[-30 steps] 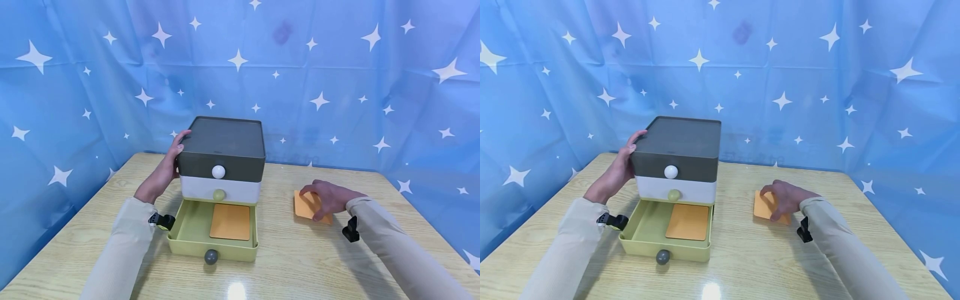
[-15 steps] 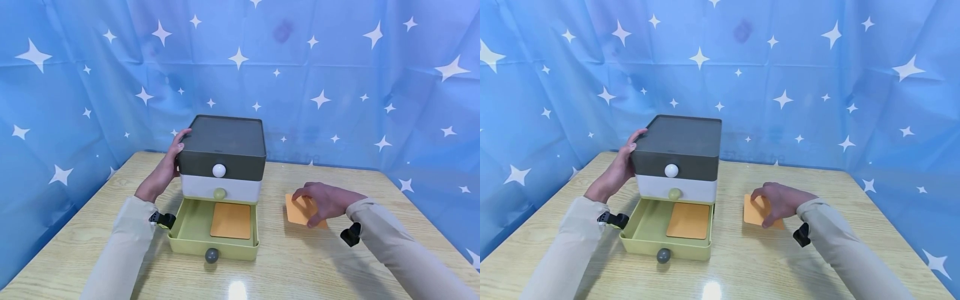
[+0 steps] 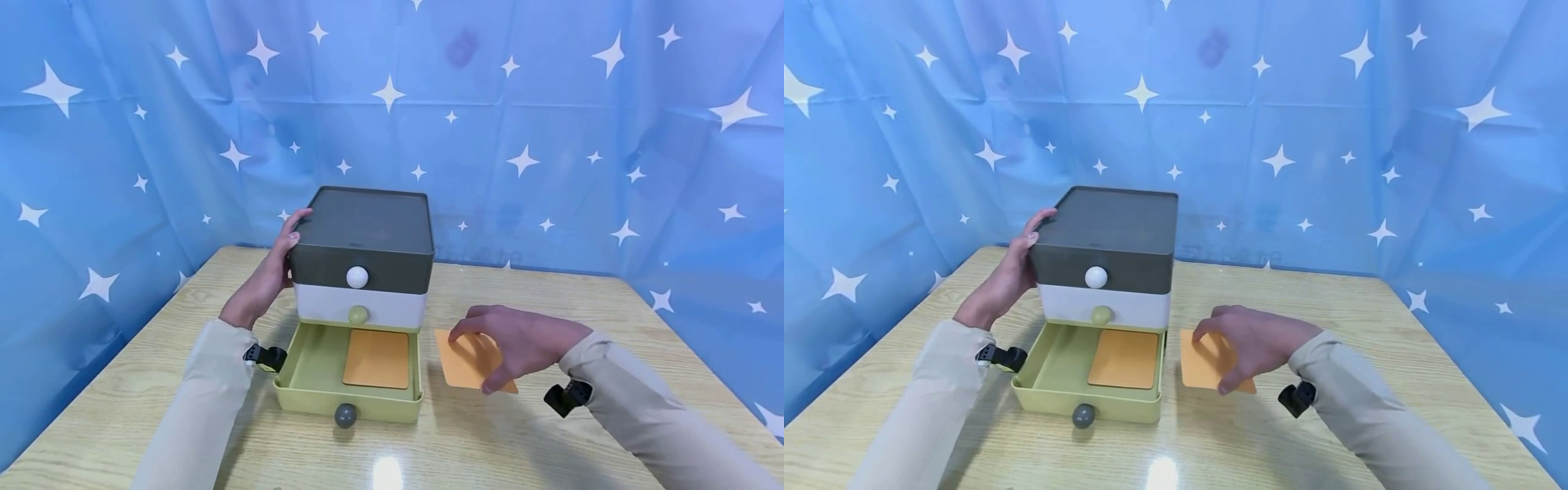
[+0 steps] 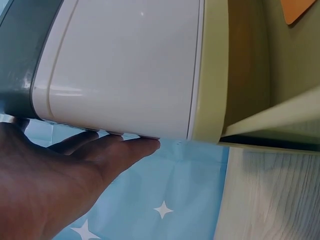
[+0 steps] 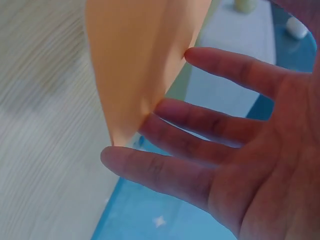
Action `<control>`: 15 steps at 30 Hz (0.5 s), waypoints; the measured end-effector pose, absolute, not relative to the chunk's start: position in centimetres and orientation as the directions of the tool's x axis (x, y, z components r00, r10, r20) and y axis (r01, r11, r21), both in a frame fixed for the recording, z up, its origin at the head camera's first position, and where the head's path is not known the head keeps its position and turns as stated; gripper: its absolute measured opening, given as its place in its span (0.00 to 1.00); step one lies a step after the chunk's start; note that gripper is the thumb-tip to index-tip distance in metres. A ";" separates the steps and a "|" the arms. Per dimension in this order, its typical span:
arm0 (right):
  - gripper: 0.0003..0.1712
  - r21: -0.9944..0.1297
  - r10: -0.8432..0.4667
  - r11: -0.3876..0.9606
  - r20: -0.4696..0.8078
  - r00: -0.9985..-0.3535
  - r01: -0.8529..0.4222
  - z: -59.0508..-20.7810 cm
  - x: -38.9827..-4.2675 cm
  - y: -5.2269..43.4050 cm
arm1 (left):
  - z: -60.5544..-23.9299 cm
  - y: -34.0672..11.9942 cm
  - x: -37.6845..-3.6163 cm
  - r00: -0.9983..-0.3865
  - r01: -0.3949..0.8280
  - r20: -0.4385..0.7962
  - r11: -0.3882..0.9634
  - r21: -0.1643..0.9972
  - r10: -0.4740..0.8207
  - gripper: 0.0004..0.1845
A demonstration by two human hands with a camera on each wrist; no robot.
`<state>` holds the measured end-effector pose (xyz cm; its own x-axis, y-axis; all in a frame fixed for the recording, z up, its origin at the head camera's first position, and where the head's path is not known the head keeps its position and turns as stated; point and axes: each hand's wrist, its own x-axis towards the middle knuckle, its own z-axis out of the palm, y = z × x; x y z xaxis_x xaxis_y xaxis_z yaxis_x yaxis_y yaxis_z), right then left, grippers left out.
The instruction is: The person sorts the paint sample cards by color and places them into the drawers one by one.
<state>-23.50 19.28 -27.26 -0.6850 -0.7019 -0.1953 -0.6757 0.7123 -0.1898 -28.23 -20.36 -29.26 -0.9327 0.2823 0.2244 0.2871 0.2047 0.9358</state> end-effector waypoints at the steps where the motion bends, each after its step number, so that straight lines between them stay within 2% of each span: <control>1: 0.39 -0.189 -0.708 0.706 -0.196 -0.678 -0.682 -27.1 -23.2 19.0 | -29.3 -20.4 -28.2 -0.933 0.287 0.224 0.204 0.936 0.283 0.29; 15: 0.39 -0.225 -0.819 0.574 -0.135 -0.558 -0.787 -26.3 -22.3 15.6 | -29.3 -20.5 -28.3 -0.933 0.280 0.219 0.192 0.941 0.285 0.30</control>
<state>-22.27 15.59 -26.34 -0.5580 -0.8187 -0.1354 -0.7874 0.5739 -0.2250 -28.30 -20.50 -29.30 -0.9332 0.2847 0.2193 0.2795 0.1917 0.9408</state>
